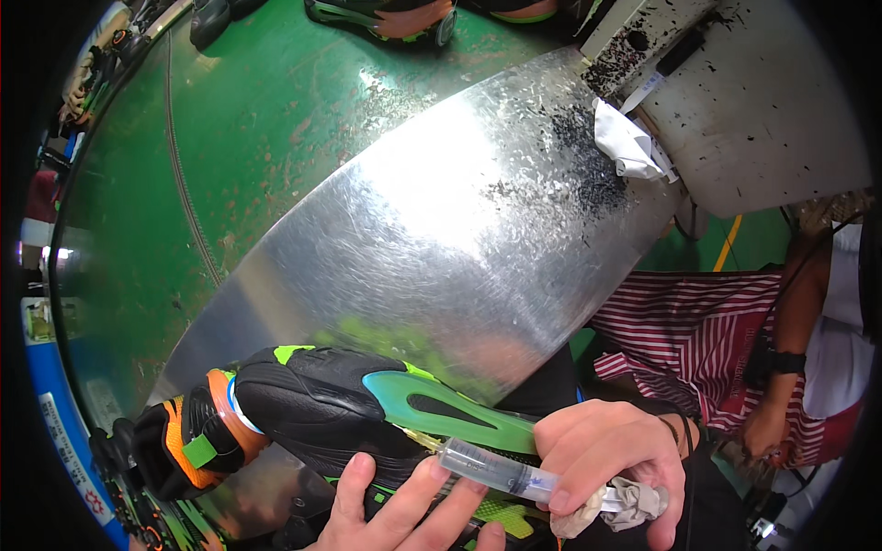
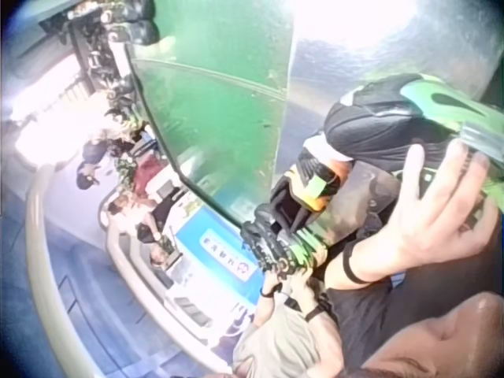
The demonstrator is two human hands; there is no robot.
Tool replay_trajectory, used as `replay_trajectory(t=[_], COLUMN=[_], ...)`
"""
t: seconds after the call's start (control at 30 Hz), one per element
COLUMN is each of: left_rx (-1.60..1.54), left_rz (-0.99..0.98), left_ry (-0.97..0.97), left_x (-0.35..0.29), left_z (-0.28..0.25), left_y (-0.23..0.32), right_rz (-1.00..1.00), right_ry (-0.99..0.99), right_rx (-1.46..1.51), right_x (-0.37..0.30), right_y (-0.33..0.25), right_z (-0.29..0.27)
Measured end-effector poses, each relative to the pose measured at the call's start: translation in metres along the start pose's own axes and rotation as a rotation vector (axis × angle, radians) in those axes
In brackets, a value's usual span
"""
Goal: Injecting glue into shoe seams and soles using a syringe on a factory assembly line.
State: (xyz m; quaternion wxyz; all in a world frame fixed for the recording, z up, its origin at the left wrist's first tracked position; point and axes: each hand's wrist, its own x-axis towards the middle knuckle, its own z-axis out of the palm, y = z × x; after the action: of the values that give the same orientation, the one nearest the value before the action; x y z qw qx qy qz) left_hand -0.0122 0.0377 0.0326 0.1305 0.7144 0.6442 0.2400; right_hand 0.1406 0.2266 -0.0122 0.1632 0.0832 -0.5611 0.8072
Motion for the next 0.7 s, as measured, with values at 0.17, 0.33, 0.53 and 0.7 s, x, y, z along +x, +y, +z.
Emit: replay_trajectory(t=[0.17, 0.33, 0.53, 0.7], left_rx=[-0.001, 0.013, -0.015, -0.018], left_rz=[0.004, 0.002, 0.000, -0.012], left_ry=[0.001, 0.016, 0.042, 0.019], left_x=[0.002, 0.001, 0.004, 0.012], left_z=[0.001, 0.009, 0.020, 0.008], left_y=[0.000, 0.001, 0.000, 0.005], right_rz=[-0.010, -0.007, -0.040, 0.009], right_ry=[0.011, 0.010, -0.089, 0.016], right_rx=[-0.016, -0.018, -0.123, -0.006], right_x=[-0.005, -0.013, -0.023, -0.025], right_y=[-0.003, -0.002, -0.002, -0.009], right_z=[-0.002, -0.006, -0.024, -0.015])
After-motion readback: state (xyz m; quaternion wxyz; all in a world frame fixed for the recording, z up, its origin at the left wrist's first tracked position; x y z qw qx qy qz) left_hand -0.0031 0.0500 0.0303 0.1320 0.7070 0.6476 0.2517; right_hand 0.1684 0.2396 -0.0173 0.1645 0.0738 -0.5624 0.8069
